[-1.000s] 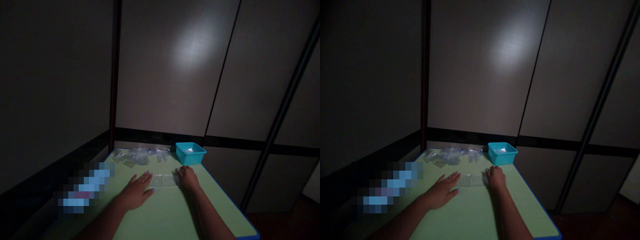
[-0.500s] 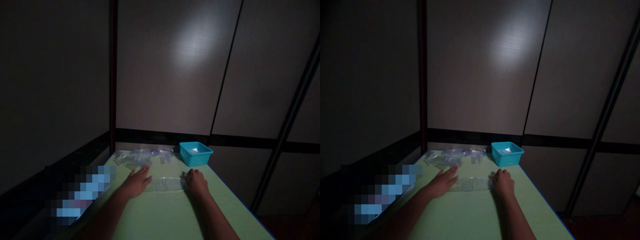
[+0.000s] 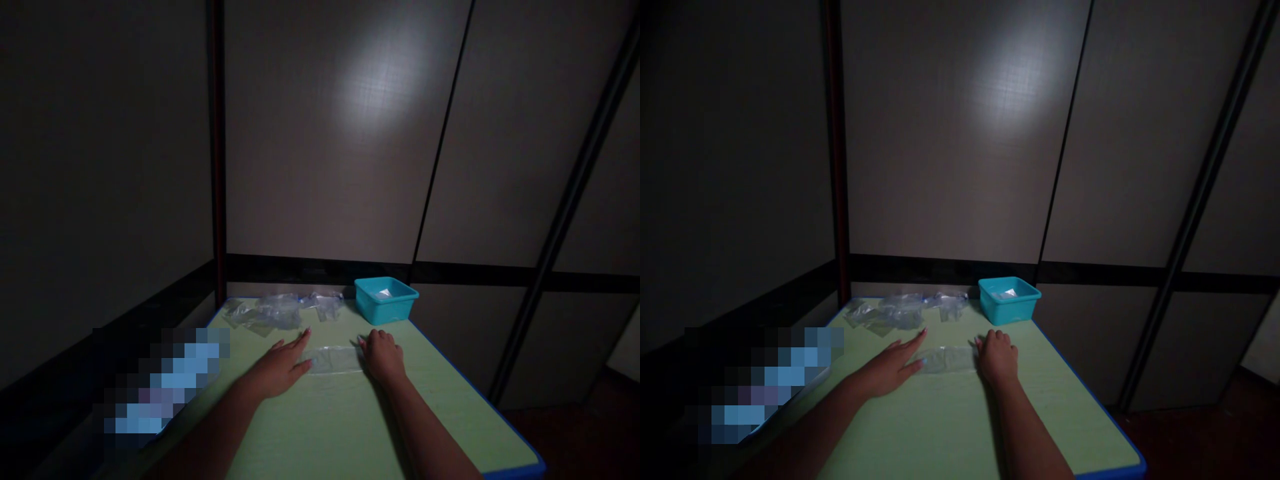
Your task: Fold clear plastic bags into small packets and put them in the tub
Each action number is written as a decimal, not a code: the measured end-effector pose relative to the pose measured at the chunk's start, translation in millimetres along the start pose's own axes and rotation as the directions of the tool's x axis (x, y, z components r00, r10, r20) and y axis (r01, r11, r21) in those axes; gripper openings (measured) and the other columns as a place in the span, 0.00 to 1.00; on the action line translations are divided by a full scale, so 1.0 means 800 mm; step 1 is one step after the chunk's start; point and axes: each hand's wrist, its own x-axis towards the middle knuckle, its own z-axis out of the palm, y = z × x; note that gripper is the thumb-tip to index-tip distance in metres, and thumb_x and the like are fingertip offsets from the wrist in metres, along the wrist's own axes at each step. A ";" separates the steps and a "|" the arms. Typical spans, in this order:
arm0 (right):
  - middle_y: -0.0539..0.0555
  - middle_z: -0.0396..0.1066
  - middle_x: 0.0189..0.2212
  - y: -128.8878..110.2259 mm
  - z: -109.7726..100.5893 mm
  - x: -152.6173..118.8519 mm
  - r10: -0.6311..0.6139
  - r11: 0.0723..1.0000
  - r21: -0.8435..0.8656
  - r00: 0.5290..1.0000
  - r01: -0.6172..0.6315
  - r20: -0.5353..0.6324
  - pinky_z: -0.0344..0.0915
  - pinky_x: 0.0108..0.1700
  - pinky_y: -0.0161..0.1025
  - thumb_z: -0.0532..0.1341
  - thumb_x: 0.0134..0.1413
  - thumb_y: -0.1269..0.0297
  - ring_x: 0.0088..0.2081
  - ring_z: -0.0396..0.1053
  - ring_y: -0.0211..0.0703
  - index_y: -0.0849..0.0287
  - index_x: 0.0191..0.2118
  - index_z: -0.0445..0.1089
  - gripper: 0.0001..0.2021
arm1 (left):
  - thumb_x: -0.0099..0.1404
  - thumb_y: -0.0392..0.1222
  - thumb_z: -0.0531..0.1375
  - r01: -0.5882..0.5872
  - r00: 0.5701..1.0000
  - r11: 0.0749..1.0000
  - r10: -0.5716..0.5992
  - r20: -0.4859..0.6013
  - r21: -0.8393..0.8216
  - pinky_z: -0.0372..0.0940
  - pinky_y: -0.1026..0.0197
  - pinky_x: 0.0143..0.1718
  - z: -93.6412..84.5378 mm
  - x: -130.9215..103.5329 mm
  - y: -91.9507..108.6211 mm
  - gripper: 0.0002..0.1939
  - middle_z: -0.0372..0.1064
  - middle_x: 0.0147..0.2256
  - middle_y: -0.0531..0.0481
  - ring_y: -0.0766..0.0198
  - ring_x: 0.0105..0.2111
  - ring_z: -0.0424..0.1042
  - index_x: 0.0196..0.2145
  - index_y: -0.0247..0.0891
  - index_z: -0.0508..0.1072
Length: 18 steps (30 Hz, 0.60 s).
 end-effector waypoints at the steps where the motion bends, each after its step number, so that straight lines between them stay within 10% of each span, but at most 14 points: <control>1: 0.61 0.65 0.40 -0.001 0.000 0.000 0.000 1.000 -0.002 1.000 0.000 -0.001 0.58 0.39 0.44 0.47 0.57 0.54 0.44 0.60 0.52 0.60 0.39 0.64 0.17 | 0.66 0.56 0.42 -0.006 1.000 1.000 0.006 0.004 -0.006 0.39 0.55 0.59 0.001 0.000 0.000 0.32 0.37 0.62 0.53 0.63 0.60 0.44 0.62 0.44 0.32; 18: 0.60 0.61 0.44 0.008 -0.008 0.001 0.003 0.999 0.046 0.993 -0.009 0.120 0.52 0.43 0.50 0.48 0.53 0.55 0.48 0.54 0.53 0.58 0.39 0.65 0.15 | 0.64 0.56 0.47 -0.161 0.975 0.987 0.159 0.155 0.001 0.37 0.39 0.56 -0.005 -0.011 0.016 0.25 0.35 0.62 0.53 0.56 0.61 0.39 0.58 0.60 0.46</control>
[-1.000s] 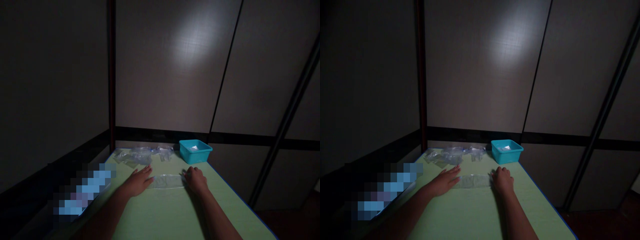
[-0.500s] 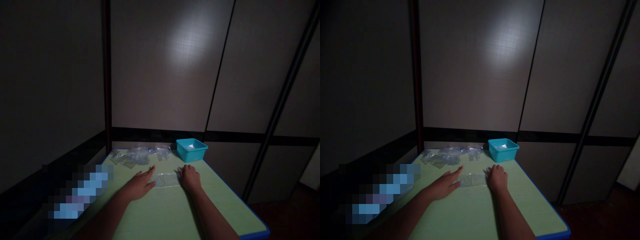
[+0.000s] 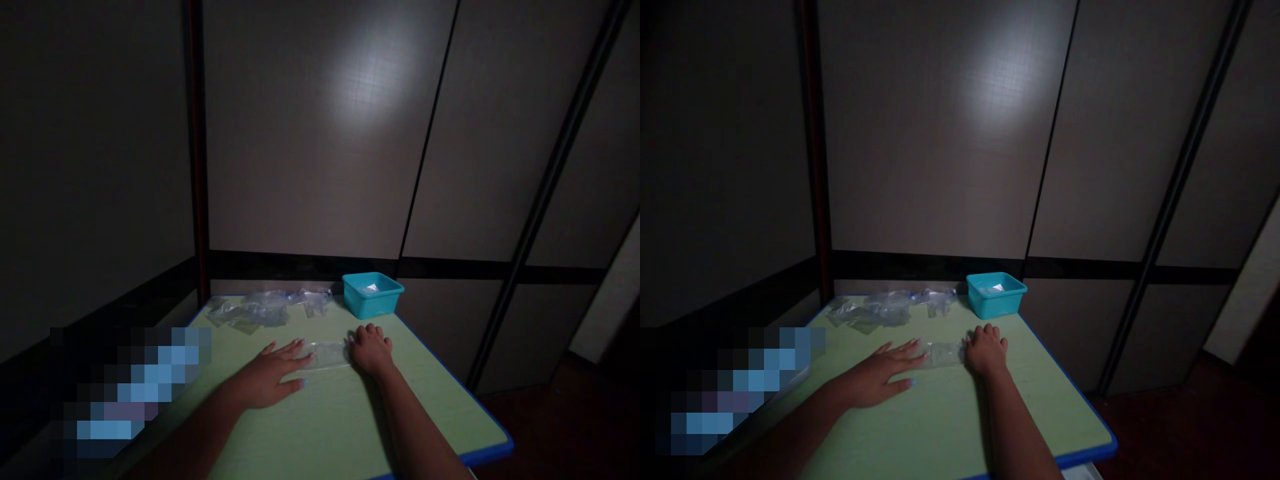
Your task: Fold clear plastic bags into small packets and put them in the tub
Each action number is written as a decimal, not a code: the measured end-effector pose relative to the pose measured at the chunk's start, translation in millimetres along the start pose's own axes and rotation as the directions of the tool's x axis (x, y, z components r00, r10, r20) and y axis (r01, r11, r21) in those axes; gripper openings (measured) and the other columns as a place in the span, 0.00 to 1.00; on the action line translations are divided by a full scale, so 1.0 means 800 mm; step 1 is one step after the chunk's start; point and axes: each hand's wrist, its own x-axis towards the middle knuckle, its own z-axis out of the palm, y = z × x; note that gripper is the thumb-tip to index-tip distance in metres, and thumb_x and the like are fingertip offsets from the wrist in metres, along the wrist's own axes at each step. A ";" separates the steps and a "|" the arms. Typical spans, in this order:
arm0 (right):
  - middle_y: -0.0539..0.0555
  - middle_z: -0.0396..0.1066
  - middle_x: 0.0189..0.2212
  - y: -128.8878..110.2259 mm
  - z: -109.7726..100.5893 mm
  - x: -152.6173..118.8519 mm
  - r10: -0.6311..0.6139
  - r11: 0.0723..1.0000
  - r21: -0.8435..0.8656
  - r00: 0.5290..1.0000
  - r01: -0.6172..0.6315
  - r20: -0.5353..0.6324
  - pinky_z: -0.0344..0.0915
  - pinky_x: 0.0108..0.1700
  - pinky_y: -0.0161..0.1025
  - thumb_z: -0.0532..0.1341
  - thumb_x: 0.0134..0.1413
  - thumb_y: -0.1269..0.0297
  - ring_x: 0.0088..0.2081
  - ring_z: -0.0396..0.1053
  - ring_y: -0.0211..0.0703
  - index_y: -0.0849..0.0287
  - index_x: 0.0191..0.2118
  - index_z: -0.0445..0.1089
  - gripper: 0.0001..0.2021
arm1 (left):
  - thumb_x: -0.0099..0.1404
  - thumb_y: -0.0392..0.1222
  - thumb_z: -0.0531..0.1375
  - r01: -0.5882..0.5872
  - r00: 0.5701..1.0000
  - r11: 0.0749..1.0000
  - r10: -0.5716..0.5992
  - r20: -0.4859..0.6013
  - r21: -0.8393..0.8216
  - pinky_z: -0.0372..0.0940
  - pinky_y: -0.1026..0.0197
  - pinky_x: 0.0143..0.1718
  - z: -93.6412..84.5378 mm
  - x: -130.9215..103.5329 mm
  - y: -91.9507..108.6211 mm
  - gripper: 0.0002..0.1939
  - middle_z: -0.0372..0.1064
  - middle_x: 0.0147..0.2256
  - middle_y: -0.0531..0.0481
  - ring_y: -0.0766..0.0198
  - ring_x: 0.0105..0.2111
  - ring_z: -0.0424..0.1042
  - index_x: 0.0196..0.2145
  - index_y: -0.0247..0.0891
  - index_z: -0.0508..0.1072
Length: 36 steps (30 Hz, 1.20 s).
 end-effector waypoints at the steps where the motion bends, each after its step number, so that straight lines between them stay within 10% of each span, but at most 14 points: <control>1: 0.59 0.61 0.43 0.001 -0.001 0.000 0.005 1.000 0.009 1.000 -0.005 0.009 0.53 0.43 0.50 0.49 0.52 0.55 0.48 0.54 0.53 0.57 0.39 0.65 0.15 | 0.64 0.56 0.46 -0.004 1.000 1.000 0.004 0.007 0.003 0.36 0.39 0.56 -0.001 -0.001 0.001 0.25 0.35 0.62 0.54 0.56 0.61 0.39 0.58 0.61 0.46; 36: 0.58 0.71 0.36 0.026 0.007 0.017 0.156 0.944 0.274 0.980 -0.184 0.121 0.58 0.33 0.36 0.53 0.52 0.55 0.37 0.68 0.46 0.60 0.39 0.66 0.15 | 0.63 0.59 0.46 -0.097 0.995 0.995 0.097 0.007 0.034 0.40 0.44 0.57 0.005 0.001 0.015 0.30 0.38 0.62 0.52 0.58 0.61 0.40 0.60 0.55 0.44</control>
